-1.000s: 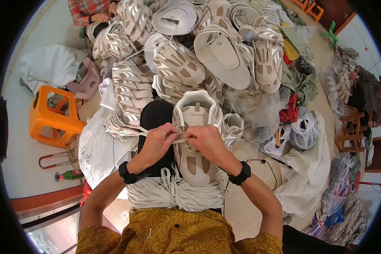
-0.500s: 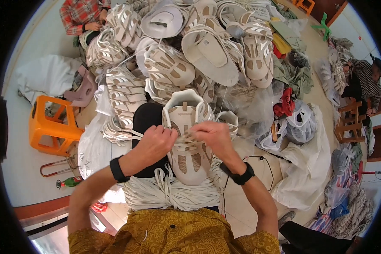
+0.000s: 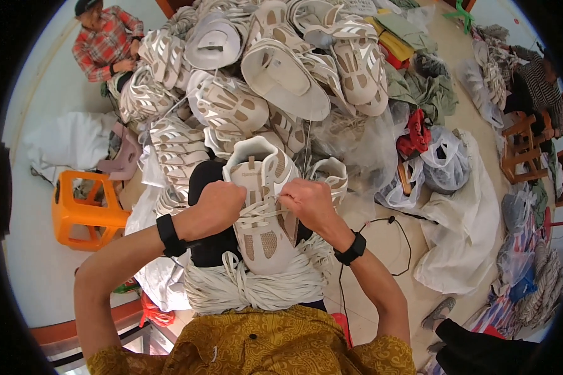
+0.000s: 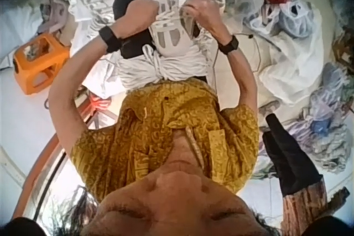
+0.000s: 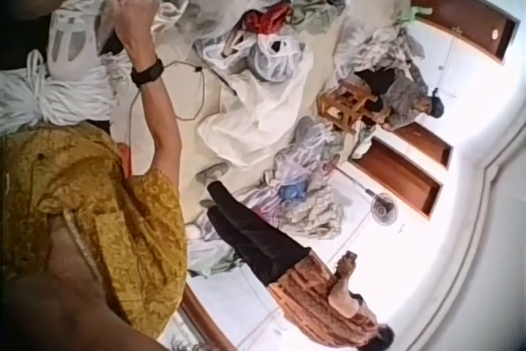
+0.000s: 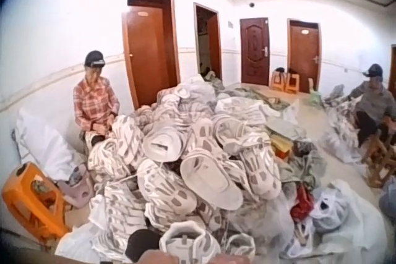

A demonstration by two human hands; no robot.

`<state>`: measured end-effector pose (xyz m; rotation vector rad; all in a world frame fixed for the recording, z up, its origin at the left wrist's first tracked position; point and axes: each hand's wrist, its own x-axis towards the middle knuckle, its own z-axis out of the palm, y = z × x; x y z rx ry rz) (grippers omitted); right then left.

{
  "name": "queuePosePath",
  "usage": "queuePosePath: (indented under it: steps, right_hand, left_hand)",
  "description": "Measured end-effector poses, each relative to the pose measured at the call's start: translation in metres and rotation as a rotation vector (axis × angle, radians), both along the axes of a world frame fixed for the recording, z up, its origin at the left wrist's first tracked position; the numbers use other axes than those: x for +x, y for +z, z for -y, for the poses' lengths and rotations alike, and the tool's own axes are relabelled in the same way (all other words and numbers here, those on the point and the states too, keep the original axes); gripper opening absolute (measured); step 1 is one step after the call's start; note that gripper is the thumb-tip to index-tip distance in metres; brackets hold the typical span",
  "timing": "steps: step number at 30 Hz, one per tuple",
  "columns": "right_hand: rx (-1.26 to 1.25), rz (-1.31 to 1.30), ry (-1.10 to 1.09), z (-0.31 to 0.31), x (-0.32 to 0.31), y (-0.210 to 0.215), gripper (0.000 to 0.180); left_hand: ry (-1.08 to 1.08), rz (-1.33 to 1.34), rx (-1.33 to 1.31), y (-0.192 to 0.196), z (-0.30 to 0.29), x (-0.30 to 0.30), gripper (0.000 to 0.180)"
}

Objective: Lacing and preparing a large batch of white shoes in a manufacturing environment.

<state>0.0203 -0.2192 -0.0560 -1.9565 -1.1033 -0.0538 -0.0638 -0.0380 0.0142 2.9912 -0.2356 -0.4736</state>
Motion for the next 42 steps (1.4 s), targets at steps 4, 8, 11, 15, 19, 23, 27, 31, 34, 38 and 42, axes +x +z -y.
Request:
queuePosePath:
  steps: [4, 8, 11, 15, 19, 23, 27, 31, 34, 38, 42]
  right_hand:
    - [0.009, 0.076, 0.032, -0.001, 0.000, -0.001, 0.011]
    - [-0.028, 0.131, 0.015, 0.000, 0.006, -0.001, 0.011]
    - [-0.061, 0.279, 0.044, -0.006, 0.008, -0.001, 0.008]
    - [-0.156, 0.461, 0.137, -0.015, 0.008, 0.008, 0.007]
    - [-0.104, 0.445, 0.133, -0.005, 0.013, -0.008, 0.009]
    - [-0.031, 0.236, 0.085, -0.001, 0.011, -0.013, 0.007]
    - [-0.131, 0.234, 0.062, -0.005, 0.009, 0.000, 0.009]
    - [0.005, -0.168, 0.178, -0.009, 0.005, 0.011, 0.018]
    - [-0.025, -0.259, 0.224, -0.012, 0.003, 0.007, 0.022]
    - [-0.015, -0.183, 0.203, -0.007, 0.005, 0.005, 0.024]
    - [0.170, 0.133, 0.245, -0.014, -0.030, 0.057, 0.022]
  left_hand:
    - [-0.147, 0.061, 0.061, 0.001, 0.011, 0.001, 0.008]
    - [-0.096, 0.308, -0.160, 0.002, 0.016, 0.001, 0.010]
    - [0.194, 0.205, -0.290, -0.014, 0.018, 0.007, 0.012]
    - [0.224, 0.181, -0.492, -0.032, 0.015, 0.028, 0.015]
    - [0.313, 0.126, -0.603, -0.032, 0.018, 0.032, 0.014]
    - [0.124, 0.009, -0.450, -0.033, 0.018, 0.045, 0.013]
    - [0.023, -0.030, -0.328, -0.031, 0.015, 0.044, 0.012]
    - [0.065, -0.113, -0.328, -0.010, -0.002, 0.025, 0.014]
    - [0.443, -0.346, -0.746, 0.033, -0.018, -0.005, 0.012]
    - [0.665, -0.160, -1.478, 0.134, -0.028, -0.070, 0.009]
    - [0.756, -0.105, -1.582, 0.144, -0.011, -0.073, 0.008]
